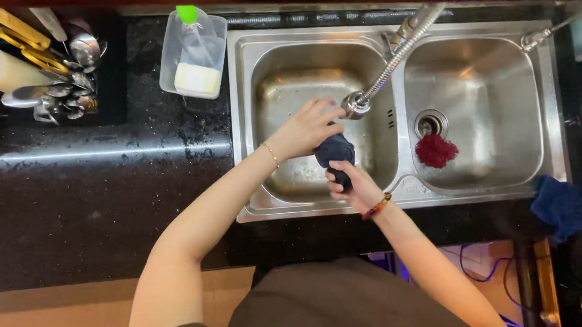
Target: Washing a cutting board and small containers in a sink, then wiping down a kitchen counter with a cloth.
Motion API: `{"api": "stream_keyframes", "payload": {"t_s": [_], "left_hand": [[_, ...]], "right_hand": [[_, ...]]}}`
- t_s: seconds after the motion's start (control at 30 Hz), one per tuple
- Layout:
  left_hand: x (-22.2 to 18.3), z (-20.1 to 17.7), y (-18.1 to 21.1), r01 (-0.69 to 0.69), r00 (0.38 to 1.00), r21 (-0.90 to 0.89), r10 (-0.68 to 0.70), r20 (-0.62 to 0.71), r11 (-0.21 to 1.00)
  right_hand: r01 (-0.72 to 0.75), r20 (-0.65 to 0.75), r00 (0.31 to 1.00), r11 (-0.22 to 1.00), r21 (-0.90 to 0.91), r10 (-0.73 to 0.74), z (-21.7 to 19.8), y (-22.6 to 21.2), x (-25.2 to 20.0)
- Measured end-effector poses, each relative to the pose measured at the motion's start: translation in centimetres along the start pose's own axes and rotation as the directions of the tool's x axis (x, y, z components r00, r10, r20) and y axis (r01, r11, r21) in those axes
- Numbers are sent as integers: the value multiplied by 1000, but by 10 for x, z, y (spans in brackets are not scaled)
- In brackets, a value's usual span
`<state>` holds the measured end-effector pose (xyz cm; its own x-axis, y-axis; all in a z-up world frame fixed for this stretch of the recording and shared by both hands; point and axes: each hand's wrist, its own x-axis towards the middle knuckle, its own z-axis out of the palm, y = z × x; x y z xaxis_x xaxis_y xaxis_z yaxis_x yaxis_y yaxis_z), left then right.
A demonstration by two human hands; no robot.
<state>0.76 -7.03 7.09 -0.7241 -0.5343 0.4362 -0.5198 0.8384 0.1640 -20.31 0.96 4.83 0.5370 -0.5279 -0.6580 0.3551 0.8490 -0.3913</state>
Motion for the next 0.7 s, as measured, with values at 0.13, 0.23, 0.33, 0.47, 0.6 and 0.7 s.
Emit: {"api": "stream_keyframes", "payload": {"t_s": [0.13, 0.23, 0.33, 0.47, 0.6, 0.7], "left_hand": [[-33, 16, 29, 353, 883, -162, -271, 384, 921], [-52, 14, 47, 370, 927, -843, -90, 365, 391], [-44, -60, 68, 463, 867, -881, -258, 426, 98], [-77, -50, 81, 417, 774, -875, -407, 484, -247], [-70, -69, 107, 444, 777, -876, -407, 481, -188], [-41, -107, 122, 515, 845, -828, -290, 449, 221]], "right_hand": [[351, 36, 695, 294, -889, -718, -55, -6, -12], [559, 232, 578, 172, -811, -782, -54, -22, -51], [642, 141, 486, 242, -728, -863, -104, -39, -65], [595, -198, 755, 780, -195, -625, -71, -67, -136], [727, -229, 672, 686, 24, -704, -108, -67, -168], [782, -269, 623, 599, 174, -735, -110, -75, -204]]}}
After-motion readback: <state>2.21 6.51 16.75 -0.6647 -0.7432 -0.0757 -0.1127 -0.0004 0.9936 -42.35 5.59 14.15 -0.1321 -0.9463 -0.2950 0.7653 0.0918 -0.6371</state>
